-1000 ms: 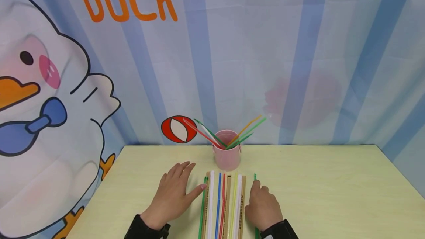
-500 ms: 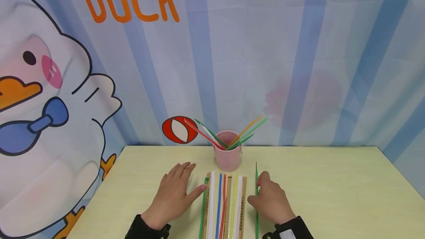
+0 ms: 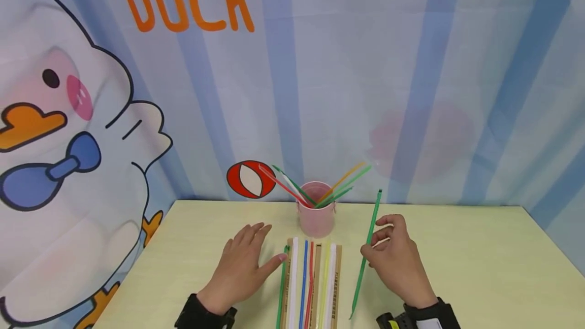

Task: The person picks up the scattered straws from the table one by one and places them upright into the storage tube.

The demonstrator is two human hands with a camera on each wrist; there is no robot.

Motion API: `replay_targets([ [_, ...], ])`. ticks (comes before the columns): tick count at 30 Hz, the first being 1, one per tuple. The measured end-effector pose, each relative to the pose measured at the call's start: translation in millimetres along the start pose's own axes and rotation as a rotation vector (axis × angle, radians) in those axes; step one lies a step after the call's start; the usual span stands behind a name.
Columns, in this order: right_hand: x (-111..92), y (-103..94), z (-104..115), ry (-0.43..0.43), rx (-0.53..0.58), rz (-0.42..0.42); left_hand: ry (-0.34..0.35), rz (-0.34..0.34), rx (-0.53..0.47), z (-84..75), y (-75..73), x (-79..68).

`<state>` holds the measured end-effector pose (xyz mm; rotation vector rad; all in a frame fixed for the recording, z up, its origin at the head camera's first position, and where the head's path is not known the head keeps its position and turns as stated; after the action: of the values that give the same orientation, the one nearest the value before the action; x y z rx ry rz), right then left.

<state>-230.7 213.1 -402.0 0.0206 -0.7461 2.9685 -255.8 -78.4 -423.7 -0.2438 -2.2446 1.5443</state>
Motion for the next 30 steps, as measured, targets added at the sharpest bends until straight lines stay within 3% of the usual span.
replay_targets([
  [10, -14.8, -14.7, 26.9, -0.196, -0.036, -0.229, 0.004, 0.008, -0.011, -0.6, -4.4, 0.6],
  [23, 0.5, -36.0, 71.5, -0.366, -0.036, -0.385, -0.004, -0.001, -0.010, 1.7, -9.9, -1.5],
  [30, 14.6, -35.4, 90.9, -0.440, -0.025, -0.421, 0.002, -0.013, -0.016, -0.2, -12.1, -1.8],
])
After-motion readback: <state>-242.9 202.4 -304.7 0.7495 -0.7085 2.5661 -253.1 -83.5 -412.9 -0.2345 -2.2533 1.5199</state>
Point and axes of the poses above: each hand's wrist, its own x-axis towards the middle knuckle, its own y-axis out of the palm, z = x × y, the point moved 5 cm from there along x, towards the middle knuckle, and after that the axes turned 4 degrees about y, right-handed, at the moved point
